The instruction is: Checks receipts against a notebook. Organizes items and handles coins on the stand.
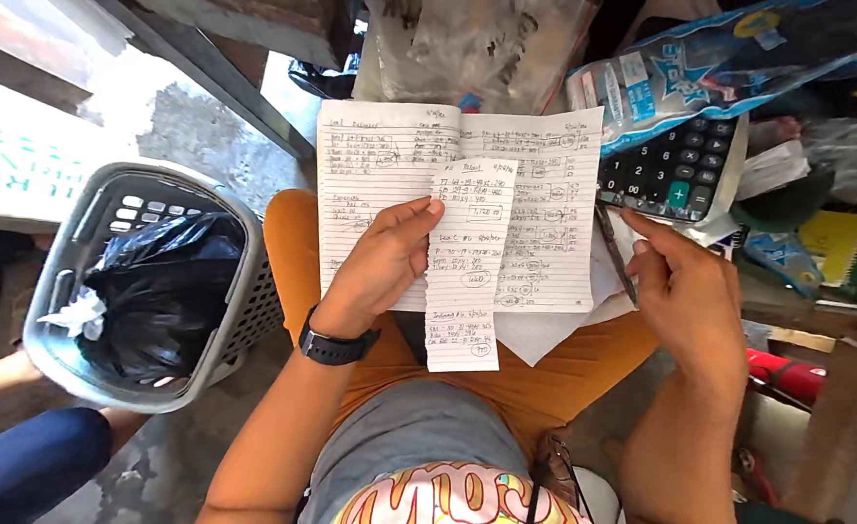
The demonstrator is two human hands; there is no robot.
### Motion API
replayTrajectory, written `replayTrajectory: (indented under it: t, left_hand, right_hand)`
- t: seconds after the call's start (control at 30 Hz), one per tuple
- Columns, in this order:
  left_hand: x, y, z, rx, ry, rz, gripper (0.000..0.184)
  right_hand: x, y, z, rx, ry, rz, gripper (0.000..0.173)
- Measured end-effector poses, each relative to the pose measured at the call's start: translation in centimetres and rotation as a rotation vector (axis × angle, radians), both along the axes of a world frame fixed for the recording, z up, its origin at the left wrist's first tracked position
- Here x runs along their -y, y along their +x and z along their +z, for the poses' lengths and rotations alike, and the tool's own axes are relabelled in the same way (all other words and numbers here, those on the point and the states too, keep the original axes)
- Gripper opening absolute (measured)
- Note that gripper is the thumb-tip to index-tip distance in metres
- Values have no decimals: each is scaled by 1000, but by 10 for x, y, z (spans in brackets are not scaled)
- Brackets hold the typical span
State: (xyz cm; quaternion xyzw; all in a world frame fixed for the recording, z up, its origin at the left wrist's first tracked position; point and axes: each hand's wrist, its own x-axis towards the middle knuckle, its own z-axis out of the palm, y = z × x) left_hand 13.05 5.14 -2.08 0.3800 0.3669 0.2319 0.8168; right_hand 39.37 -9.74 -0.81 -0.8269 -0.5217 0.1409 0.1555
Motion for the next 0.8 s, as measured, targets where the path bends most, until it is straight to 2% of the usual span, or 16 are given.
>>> replayTrajectory:
  t: [0.1, 0.2, 0.3, 0.53, 0.67, 0.8]
  left_hand:
    - [6, -6, 2, -37, 77, -25, 30]
    - [9, 10, 7, -40, 50, 53, 32]
    - [20, 25, 12, 1, -2, 92, 36]
    - [25, 33, 2, 4, -36, 114, 36]
    - [24, 32, 1, 7, -42, 108, 36]
    - [22, 29, -2, 9, -46, 100, 36]
  right_hand:
    - [7, 22, 3, 48, 43, -98, 38]
    - [-3, 61, -4, 100, 128, -240, 38]
    - [-25, 92, -20, 97, 179, -231, 41]
    - [-74, 114, -32, 183, 146, -292, 41]
    - [-70, 100, -22, 193, 154, -247, 41]
    - [-48, 39, -19, 106, 297, -119, 41]
